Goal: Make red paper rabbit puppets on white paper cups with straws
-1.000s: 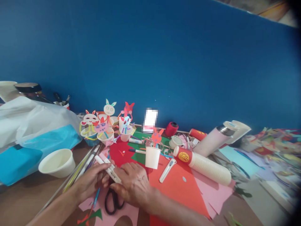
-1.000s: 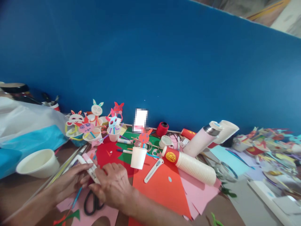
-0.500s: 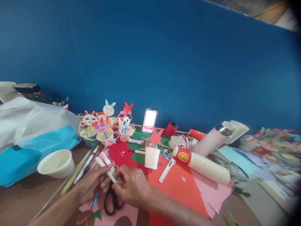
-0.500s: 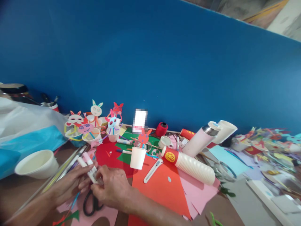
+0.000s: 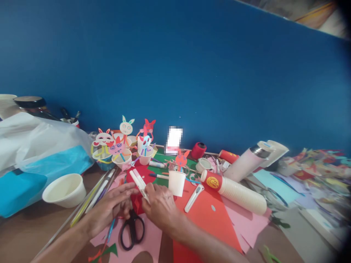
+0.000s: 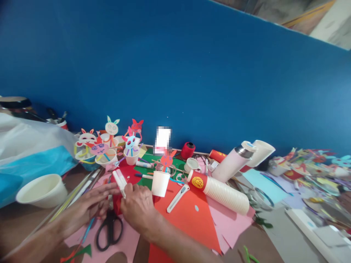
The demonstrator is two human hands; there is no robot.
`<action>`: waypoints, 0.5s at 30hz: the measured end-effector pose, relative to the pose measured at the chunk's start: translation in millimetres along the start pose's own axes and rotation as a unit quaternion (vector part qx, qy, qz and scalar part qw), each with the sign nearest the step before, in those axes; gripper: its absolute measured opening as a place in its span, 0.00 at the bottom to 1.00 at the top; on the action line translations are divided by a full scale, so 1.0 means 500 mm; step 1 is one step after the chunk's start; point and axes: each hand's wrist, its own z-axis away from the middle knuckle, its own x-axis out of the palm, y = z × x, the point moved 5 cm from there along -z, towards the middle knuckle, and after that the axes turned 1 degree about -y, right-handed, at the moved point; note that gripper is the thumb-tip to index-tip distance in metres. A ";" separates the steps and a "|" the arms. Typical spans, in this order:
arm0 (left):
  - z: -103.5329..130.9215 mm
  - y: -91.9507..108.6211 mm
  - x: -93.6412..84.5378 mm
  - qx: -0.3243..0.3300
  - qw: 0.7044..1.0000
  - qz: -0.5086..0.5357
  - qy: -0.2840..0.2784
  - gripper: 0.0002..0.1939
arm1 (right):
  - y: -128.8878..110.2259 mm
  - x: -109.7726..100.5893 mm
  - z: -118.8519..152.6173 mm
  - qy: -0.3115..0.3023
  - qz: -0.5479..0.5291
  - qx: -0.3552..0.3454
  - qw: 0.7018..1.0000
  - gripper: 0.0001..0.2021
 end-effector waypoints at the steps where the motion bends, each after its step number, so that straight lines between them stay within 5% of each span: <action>1: 0.000 0.001 -0.003 0.003 1.000 -0.018 0.012 0.18 | 0.004 0.003 -0.002 -0.006 0.020 0.005 1.000 0.04; 5: 0.003 0.003 -0.007 -0.014 0.995 -0.088 0.039 0.20 | 0.015 0.021 -0.006 -0.036 0.073 0.021 0.996 0.04; 15: 0.000 0.001 -0.008 -0.027 0.995 -0.101 0.006 0.11 | 0.003 0.026 0.001 -0.084 0.022 -0.042 0.995 0.07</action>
